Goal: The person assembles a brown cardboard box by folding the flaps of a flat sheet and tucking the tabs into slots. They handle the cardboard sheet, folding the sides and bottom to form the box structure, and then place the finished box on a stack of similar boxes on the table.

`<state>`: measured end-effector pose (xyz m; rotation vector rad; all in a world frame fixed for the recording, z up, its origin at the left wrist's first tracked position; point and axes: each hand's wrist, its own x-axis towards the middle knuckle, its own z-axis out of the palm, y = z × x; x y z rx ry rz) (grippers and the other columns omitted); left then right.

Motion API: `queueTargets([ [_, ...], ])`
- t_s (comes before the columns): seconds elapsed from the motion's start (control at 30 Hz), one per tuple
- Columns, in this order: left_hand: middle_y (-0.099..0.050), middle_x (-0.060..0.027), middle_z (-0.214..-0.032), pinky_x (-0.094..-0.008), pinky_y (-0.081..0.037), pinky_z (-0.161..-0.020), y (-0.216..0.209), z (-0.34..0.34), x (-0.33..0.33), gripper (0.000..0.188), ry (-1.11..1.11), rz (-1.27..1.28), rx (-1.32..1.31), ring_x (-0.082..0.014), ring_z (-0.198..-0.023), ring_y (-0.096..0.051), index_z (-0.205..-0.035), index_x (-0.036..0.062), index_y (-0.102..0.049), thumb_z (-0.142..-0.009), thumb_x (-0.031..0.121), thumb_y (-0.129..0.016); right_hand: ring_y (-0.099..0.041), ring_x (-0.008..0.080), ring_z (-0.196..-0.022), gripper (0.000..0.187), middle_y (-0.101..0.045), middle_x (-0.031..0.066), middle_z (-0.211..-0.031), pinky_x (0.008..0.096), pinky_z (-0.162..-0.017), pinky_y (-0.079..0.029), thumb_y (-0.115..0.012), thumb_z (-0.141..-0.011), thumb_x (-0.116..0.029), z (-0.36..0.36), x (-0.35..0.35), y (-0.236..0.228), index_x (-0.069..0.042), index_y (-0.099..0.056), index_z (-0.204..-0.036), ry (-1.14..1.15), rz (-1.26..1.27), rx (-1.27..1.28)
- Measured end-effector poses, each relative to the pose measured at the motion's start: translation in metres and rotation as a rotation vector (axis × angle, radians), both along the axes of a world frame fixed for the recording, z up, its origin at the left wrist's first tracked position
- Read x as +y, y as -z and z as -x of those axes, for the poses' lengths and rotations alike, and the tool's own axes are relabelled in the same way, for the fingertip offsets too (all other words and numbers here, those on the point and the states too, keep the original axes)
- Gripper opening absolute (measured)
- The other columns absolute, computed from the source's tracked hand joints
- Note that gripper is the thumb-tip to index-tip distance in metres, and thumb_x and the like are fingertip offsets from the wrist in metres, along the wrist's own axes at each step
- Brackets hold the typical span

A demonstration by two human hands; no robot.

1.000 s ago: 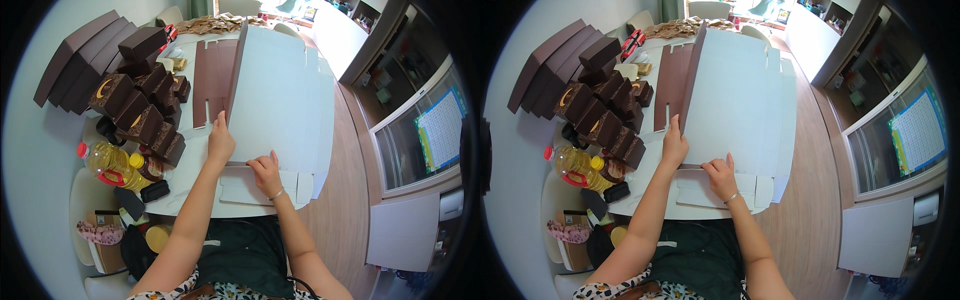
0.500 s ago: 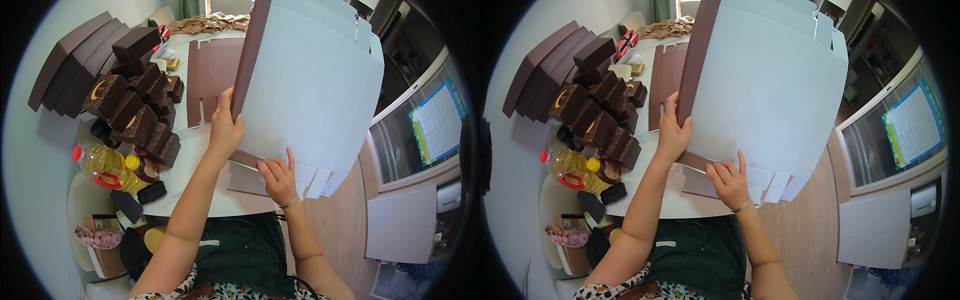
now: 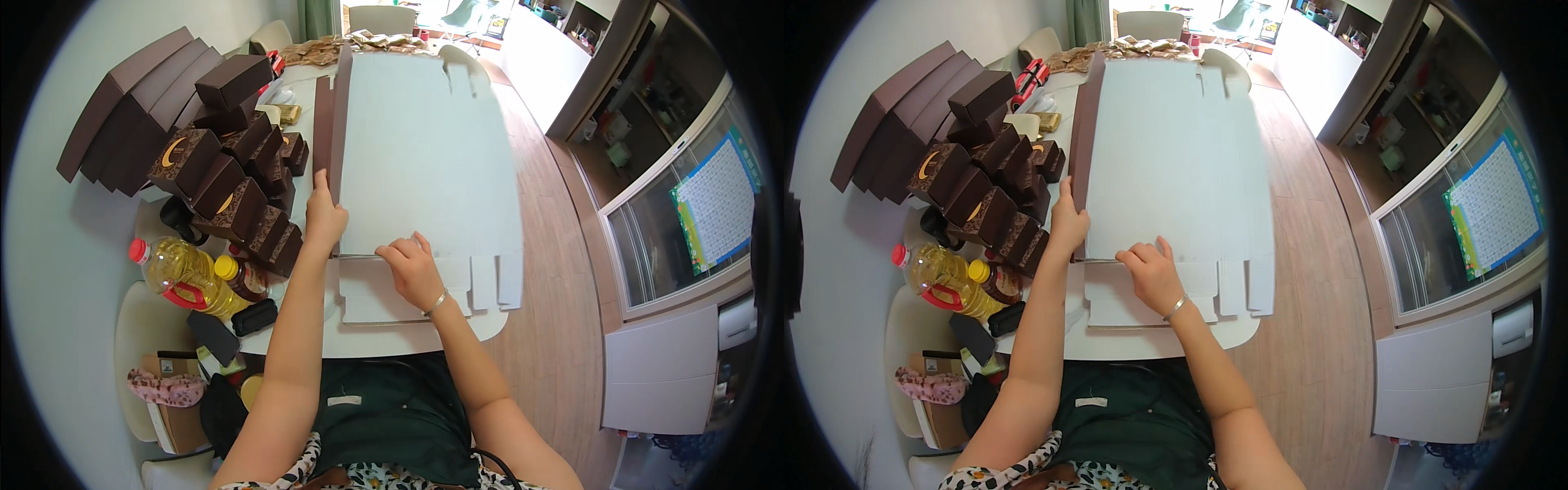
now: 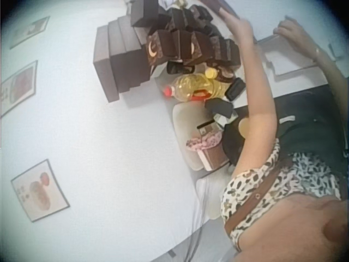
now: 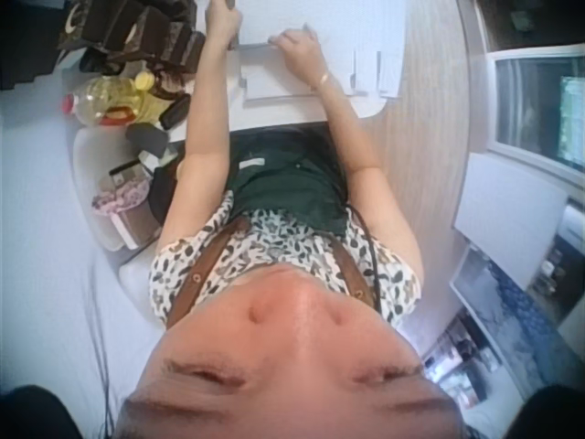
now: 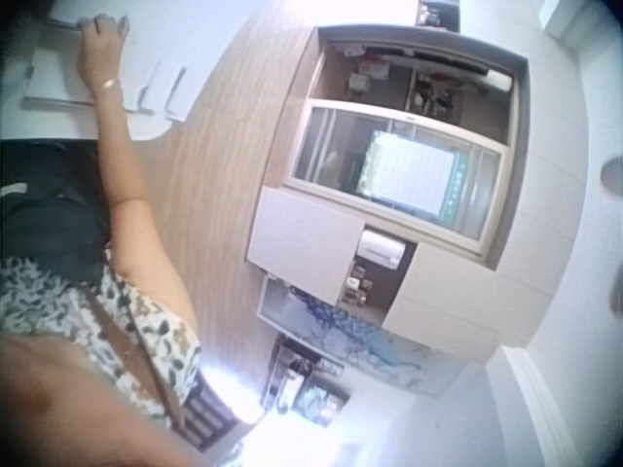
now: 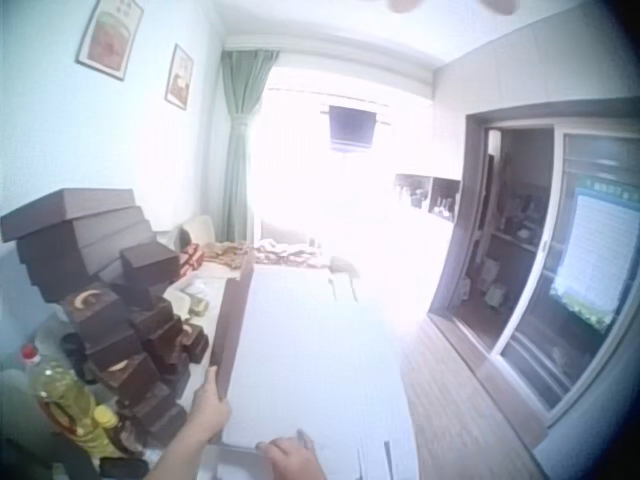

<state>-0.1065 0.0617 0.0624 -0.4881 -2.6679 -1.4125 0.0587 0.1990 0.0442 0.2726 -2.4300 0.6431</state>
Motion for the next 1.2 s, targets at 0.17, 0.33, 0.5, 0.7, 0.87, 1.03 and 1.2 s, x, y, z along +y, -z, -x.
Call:
queueTargets([
  [0.17,-0.058,-0.0261,-0.112,-0.0455,-0.050,-0.088,0.031,-0.003,0.008,0.068,-0.076,0.398,-0.146,-0.0419,-0.104,-0.060,-0.138,0.0032,-0.030,-0.077,-0.005,-0.058,-0.059,0.0214,-0.087,0.027,-0.059,0.0040,-0.095,0.0410,-0.096,-0.039,-0.057,-0.080,0.006,0.013,0.014,0.040,-0.012,-0.064,-0.099,-0.151,0.225,-0.157],
  [0.33,-0.052,-0.0223,-0.124,-0.0537,-0.044,-0.093,0.020,-0.016,0.021,0.068,-0.118,0.615,-0.158,-0.0366,-0.120,-0.051,-0.140,0.0080,-0.030,-0.081,0.010,-0.063,-0.058,0.0225,-0.091,0.026,-0.058,0.0059,-0.096,0.0368,-0.096,-0.038,-0.058,-0.080,0.004,0.016,0.017,0.063,-0.012,-0.065,-0.099,-0.138,0.282,-0.145],
  [0.5,-0.038,-0.0187,-0.144,-0.0643,-0.016,-0.111,0.033,-0.050,0.028,0.059,-0.057,0.575,0.483,-0.0325,-0.144,-0.019,-0.141,0.0111,-0.040,-0.087,0.022,-0.062,-0.057,0.0232,-0.092,0.025,-0.057,0.0063,-0.091,0.0374,-0.096,-0.037,-0.059,-0.079,0.004,0.015,0.016,0.062,-0.010,-0.064,-0.100,-0.124,0.289,-0.171],
  [0.7,-0.033,-0.0197,-0.151,-0.0616,-0.012,-0.112,0.039,-0.066,0.036,0.045,0.094,0.630,0.225,-0.0338,-0.146,-0.018,-0.125,0.0134,-0.063,-0.095,0.043,-0.047,-0.057,0.0268,-0.094,0.023,-0.058,0.0095,-0.093,0.0406,-0.096,-0.040,-0.061,-0.079,0.001,0.014,0.019,0.058,-0.007,-0.064,-0.100,-0.131,0.265,-0.210],
  [0.87,-0.033,-0.0196,-0.152,-0.0612,-0.012,-0.113,0.046,-0.061,0.035,0.047,0.074,0.685,0.209,-0.0332,-0.146,-0.017,-0.127,0.0149,-0.062,-0.094,0.045,-0.049,-0.056,0.0360,-0.103,0.031,-0.059,0.0171,-0.108,0.0435,-0.096,-0.043,-0.064,-0.077,-0.004,0.005,0.040,0.034,-0.006,-0.062,-0.108,-0.011,0.374,-0.091],
  [1.03,-0.033,-0.0183,-0.152,-0.0602,-0.007,-0.114,0.036,-0.066,0.035,0.050,0.103,0.761,0.163,-0.0311,-0.146,-0.016,-0.135,0.0131,-0.054,-0.094,0.041,-0.048,-0.056,0.0390,-0.111,0.034,-0.058,0.0239,-0.117,0.0444,-0.094,-0.047,-0.065,-0.080,-0.008,-0.004,0.142,0.054,0.002,-0.060,-0.112,0.785,0.157,0.061],
  [1.2,-0.035,-0.0142,-0.152,-0.0619,0.000,-0.115,0.035,-0.065,0.042,0.054,0.182,0.861,0.070,-0.0268,-0.143,-0.028,-0.140,0.0144,-0.049,-0.094,0.042,-0.044,-0.062,0.0398,-0.102,0.039,-0.065,0.0232,-0.106,0.0459,-0.088,-0.050,-0.066,-0.082,-0.019,0.003,0.207,0.064,0.000,-0.059,-0.116,0.950,0.145,-0.429],
])
